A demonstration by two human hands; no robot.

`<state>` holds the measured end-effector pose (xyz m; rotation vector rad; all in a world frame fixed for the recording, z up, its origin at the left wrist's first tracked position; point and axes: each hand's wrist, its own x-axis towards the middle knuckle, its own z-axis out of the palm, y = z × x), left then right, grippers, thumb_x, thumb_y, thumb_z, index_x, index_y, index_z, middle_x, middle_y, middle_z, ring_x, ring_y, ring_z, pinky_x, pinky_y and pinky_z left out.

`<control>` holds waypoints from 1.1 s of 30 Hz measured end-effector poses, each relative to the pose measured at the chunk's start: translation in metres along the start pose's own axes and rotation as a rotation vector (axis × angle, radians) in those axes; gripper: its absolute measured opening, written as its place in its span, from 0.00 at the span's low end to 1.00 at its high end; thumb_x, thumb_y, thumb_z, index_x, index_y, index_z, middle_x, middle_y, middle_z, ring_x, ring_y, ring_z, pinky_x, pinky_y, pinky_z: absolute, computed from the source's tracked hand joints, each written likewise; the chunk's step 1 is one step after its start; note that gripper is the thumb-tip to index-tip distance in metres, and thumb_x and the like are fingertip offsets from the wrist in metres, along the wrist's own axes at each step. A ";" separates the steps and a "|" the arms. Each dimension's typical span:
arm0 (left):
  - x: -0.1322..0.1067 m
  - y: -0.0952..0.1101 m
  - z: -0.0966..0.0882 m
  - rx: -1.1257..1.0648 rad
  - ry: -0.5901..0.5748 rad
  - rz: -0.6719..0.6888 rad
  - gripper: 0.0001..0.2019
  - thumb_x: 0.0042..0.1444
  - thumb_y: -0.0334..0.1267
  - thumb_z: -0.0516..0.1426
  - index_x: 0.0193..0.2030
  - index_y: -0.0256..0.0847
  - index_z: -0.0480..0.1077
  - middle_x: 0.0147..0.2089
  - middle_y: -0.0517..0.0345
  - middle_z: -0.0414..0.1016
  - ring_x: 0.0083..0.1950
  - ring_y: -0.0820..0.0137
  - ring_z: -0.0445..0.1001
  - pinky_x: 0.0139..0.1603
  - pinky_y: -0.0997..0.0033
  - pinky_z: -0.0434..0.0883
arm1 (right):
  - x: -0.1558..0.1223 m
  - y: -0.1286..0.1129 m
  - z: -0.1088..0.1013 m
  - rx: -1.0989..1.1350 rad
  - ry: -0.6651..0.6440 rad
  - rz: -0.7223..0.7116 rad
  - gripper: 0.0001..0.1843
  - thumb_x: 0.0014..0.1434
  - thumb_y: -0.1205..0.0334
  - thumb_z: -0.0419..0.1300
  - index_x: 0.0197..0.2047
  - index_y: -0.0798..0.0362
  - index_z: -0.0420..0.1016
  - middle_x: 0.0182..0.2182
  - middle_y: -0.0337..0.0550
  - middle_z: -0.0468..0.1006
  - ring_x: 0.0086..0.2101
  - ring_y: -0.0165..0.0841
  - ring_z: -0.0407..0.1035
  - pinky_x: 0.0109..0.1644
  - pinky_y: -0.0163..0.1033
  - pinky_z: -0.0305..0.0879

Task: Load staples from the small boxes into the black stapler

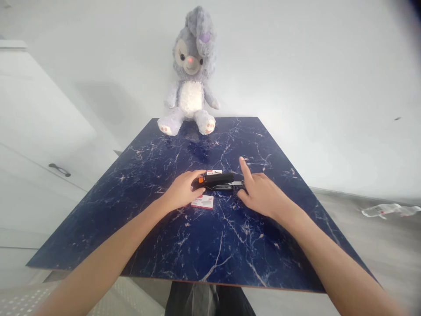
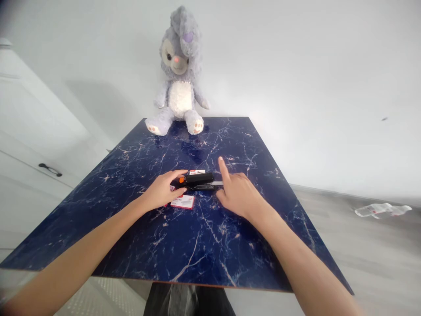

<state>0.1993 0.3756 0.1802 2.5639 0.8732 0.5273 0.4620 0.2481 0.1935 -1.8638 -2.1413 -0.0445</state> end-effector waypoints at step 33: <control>-0.011 0.028 -0.024 -0.030 -0.341 0.235 0.34 0.57 0.46 0.64 0.69 0.51 0.61 0.59 0.54 0.77 0.61 0.55 0.69 0.60 0.54 0.67 | 0.013 -0.003 0.035 0.563 0.089 0.061 0.51 0.60 0.61 0.52 0.76 0.50 0.21 0.58 0.51 0.75 0.49 0.45 0.75 0.55 0.58 0.72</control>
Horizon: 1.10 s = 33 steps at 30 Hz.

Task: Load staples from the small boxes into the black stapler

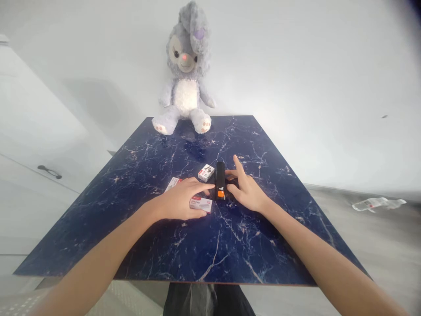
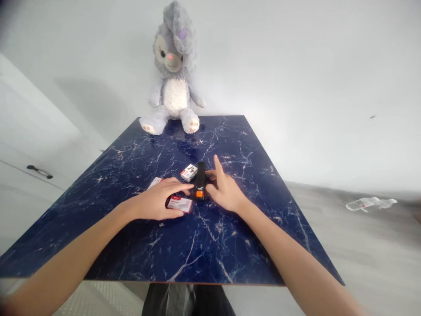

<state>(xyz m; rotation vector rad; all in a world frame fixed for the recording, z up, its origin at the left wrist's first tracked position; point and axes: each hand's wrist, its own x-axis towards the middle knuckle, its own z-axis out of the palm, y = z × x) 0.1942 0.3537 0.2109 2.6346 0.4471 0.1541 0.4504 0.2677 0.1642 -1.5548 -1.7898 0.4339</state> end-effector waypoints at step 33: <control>-0.028 -0.051 -0.053 0.077 -0.199 -0.336 0.35 0.43 0.58 0.67 0.58 0.53 0.71 0.71 0.51 0.58 0.67 0.48 0.63 0.58 0.54 0.68 | -0.005 -0.017 -0.001 -0.189 -0.002 0.025 0.38 0.61 0.66 0.52 0.74 0.52 0.48 0.52 0.50 0.80 0.49 0.45 0.75 0.52 0.50 0.73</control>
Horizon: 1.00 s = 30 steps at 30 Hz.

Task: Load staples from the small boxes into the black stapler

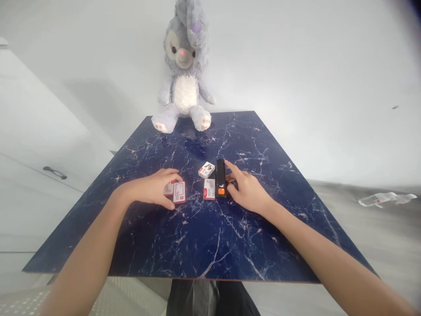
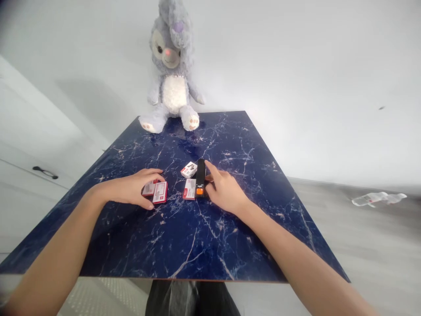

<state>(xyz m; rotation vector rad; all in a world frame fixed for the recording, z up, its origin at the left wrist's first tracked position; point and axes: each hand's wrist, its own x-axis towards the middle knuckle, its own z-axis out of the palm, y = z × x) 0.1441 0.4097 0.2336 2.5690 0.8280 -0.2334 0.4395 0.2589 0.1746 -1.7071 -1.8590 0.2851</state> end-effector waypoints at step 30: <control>0.010 0.043 0.018 0.003 0.236 0.052 0.16 0.53 0.48 0.63 0.44 0.45 0.66 0.45 0.53 0.73 0.42 0.61 0.72 0.37 0.66 0.65 | 0.001 0.001 0.001 -0.062 -0.002 -0.040 0.37 0.62 0.67 0.51 0.73 0.53 0.49 0.50 0.49 0.81 0.46 0.43 0.77 0.49 0.48 0.74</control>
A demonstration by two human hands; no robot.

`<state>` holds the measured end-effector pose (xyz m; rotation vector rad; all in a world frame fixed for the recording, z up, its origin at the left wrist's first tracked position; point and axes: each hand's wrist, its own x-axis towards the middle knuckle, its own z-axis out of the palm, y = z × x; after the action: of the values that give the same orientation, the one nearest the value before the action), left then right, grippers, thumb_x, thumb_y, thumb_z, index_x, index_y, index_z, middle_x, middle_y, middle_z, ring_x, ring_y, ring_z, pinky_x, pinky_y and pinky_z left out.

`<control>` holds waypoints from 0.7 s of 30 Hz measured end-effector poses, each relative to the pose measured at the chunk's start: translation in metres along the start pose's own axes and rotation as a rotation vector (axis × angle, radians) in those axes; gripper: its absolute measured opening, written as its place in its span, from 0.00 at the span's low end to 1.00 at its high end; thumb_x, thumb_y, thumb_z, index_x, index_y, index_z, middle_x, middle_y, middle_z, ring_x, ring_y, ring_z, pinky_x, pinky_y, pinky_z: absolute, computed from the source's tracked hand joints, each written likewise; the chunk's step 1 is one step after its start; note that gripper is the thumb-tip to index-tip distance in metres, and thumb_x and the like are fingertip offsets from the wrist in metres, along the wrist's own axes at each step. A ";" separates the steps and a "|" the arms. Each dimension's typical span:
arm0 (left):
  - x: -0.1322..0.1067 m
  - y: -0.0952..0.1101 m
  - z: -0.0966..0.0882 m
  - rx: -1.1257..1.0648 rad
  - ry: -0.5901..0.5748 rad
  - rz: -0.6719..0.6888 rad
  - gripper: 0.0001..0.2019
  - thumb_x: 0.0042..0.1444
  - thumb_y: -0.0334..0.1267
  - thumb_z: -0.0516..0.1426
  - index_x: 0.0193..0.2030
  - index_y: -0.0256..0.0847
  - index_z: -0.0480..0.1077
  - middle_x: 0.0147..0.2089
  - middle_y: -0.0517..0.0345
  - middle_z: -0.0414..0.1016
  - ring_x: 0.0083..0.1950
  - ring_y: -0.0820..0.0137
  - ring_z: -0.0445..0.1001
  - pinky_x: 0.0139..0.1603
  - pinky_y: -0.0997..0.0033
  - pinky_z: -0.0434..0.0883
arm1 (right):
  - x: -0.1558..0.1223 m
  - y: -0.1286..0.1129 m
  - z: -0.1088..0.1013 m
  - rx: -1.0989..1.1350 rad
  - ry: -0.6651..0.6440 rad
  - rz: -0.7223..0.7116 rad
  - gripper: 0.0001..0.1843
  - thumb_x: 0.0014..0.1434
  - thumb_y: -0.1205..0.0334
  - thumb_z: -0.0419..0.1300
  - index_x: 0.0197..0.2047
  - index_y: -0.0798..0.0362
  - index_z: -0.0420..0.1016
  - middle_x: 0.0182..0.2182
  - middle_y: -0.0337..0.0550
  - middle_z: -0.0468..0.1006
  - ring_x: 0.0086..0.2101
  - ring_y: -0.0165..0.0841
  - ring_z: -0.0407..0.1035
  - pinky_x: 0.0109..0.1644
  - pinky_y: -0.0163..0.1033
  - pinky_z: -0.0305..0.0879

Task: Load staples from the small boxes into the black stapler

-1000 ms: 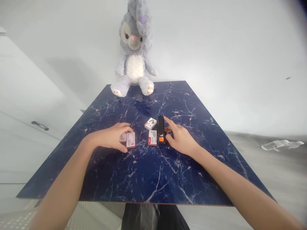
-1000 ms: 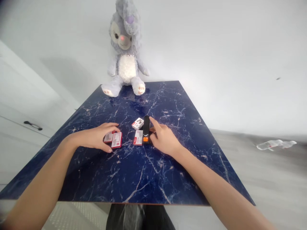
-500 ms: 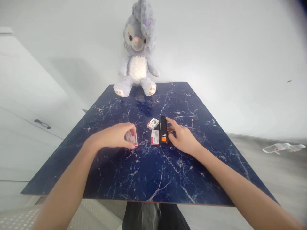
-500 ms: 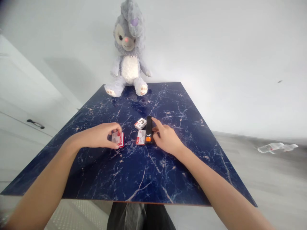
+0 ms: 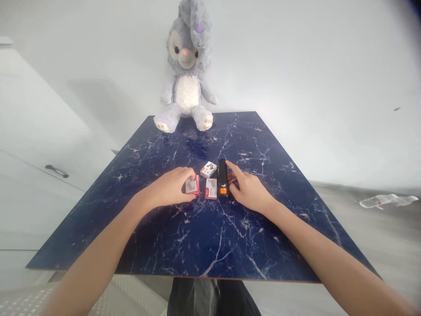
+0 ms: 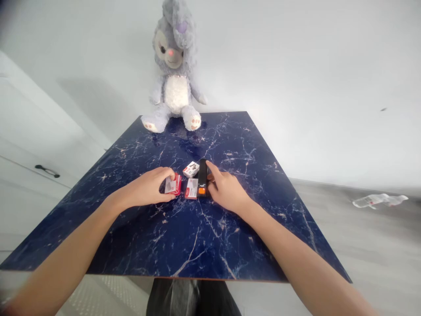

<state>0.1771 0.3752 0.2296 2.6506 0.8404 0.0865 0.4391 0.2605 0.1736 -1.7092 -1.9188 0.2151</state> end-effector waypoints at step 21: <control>0.021 0.008 0.047 -0.256 0.104 0.076 0.44 0.54 0.53 0.65 0.74 0.52 0.52 0.64 0.44 0.66 0.63 0.50 0.67 0.60 0.47 0.67 | -0.003 0.002 0.000 -0.052 -0.032 -0.075 0.40 0.62 0.68 0.48 0.75 0.59 0.42 0.55 0.56 0.77 0.44 0.45 0.76 0.46 0.49 0.73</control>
<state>0.2062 0.3662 0.1871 2.4524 0.7081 0.3315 0.4408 0.2581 0.1713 -1.6728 -2.0236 0.1666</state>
